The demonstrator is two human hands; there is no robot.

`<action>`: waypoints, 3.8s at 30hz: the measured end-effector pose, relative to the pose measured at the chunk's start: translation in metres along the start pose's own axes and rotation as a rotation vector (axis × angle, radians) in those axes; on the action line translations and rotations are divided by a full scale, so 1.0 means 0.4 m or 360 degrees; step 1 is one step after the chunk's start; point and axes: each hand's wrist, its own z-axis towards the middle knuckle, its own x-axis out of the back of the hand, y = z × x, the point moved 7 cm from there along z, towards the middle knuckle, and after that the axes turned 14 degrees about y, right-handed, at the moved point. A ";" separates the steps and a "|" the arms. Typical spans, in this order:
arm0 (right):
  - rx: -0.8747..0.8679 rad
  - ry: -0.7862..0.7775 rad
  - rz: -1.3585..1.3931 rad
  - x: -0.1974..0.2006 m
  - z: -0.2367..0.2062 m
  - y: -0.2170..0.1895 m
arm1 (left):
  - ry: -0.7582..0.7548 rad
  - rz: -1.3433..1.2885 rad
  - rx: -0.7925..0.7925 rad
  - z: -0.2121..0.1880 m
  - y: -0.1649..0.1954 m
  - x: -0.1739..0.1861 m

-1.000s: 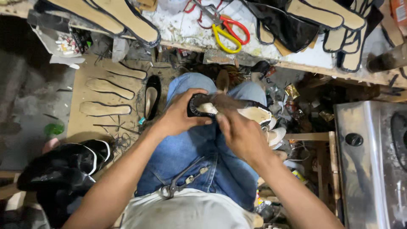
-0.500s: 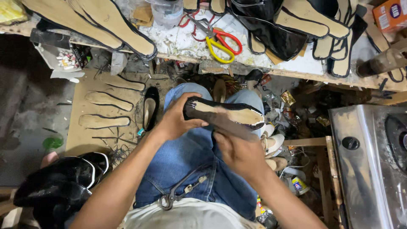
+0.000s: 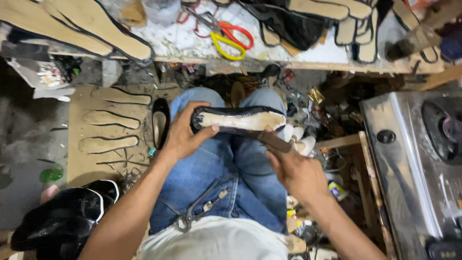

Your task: The person removes a shoe insole, then uses a hammer and a curved metal tool to pry and separate the sole from the upper. They repeatedly tap and lever the tool along the edge to detach the sole material.

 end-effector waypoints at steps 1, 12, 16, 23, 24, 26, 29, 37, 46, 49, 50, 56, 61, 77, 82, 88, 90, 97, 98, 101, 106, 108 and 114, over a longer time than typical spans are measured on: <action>-0.0038 0.0059 -0.0046 0.008 -0.013 0.027 | -0.0024 -0.0080 0.0090 0.000 0.004 -0.001; -0.0706 0.0875 0.1772 0.365 -0.052 0.168 | -0.0352 0.0840 -0.0940 -0.005 0.268 -0.153; -0.0308 0.1667 0.1905 0.353 -0.068 0.102 | -0.0348 0.1252 -0.1005 -0.019 0.272 -0.203; -0.0615 0.0289 0.0983 0.016 -0.047 -0.022 | -0.0370 0.1442 -0.1065 -0.024 0.260 -0.203; -0.0721 0.0219 0.0953 -0.003 -0.051 -0.006 | -0.0337 0.1440 -0.1061 -0.023 0.261 -0.204; -0.0727 0.0606 0.1067 0.025 -0.046 0.017 | -0.0279 0.1423 -0.1093 -0.025 0.262 -0.205; -0.0616 0.0469 0.0981 0.020 -0.015 0.023 | -0.0274 0.1429 -0.1060 -0.020 0.249 -0.205; -0.0811 0.0587 0.1194 0.005 -0.109 0.021 | -0.0368 0.1294 -0.1028 0.019 0.228 -0.218; -0.1148 0.0748 0.1352 0.076 -0.161 0.146 | -0.0735 0.0961 -0.0590 0.056 0.232 -0.280; -0.1120 0.1459 0.1670 0.134 -0.178 0.150 | -0.0888 0.0713 -0.0375 0.052 0.209 -0.296; -0.1142 0.1694 0.1809 0.128 -0.185 0.145 | -0.0880 0.0633 -0.0401 0.049 0.212 -0.298; -0.1507 0.0477 0.1596 -0.063 -0.122 0.078 | -0.0853 0.0763 -0.0163 0.048 0.235 -0.263; -0.1090 0.0669 0.1348 0.017 -0.107 0.064 | -0.0087 0.0444 -0.0454 0.118 0.321 -0.044; -0.0166 -0.0164 0.1593 -0.115 0.432 -0.263 | 0.0301 -0.1409 0.0748 0.114 0.095 0.326; 0.0661 -0.1847 0.1437 -0.229 0.057 -0.388 | 0.0328 -0.1420 0.0751 0.146 0.041 0.372; 0.1344 -0.0493 0.0829 -0.204 -0.115 -0.401 | 0.0680 -0.1268 0.0783 0.219 -0.038 0.414; 0.1363 -0.0262 0.0736 -0.207 -0.126 -0.395 | 0.0622 -0.1270 0.0794 0.244 -0.052 0.403; 0.1109 -0.0758 0.1210 -0.216 -0.165 -0.346 | 0.0369 -0.1278 0.0662 0.245 -0.035 0.344; 0.1135 -0.0860 0.1333 -0.196 -0.161 -0.341 | 0.0358 -0.1252 0.0631 0.236 -0.023 0.340; 0.0920 -0.1308 0.2140 -0.116 -0.117 -0.339 | 0.0346 -0.1148 0.0531 0.205 0.028 0.328; 0.0056 -0.1467 0.2767 -0.023 -0.080 -0.397 | 0.0102 -0.1060 0.0316 0.153 0.160 0.255; -0.0399 -0.1487 0.2877 -0.003 -0.089 -0.406 | 0.0018 -0.0926 0.0145 0.133 0.218 0.222; -0.0846 -0.1103 0.1884 -0.050 0.033 -0.269 | -0.0085 -0.0618 0.0012 0.091 0.327 0.176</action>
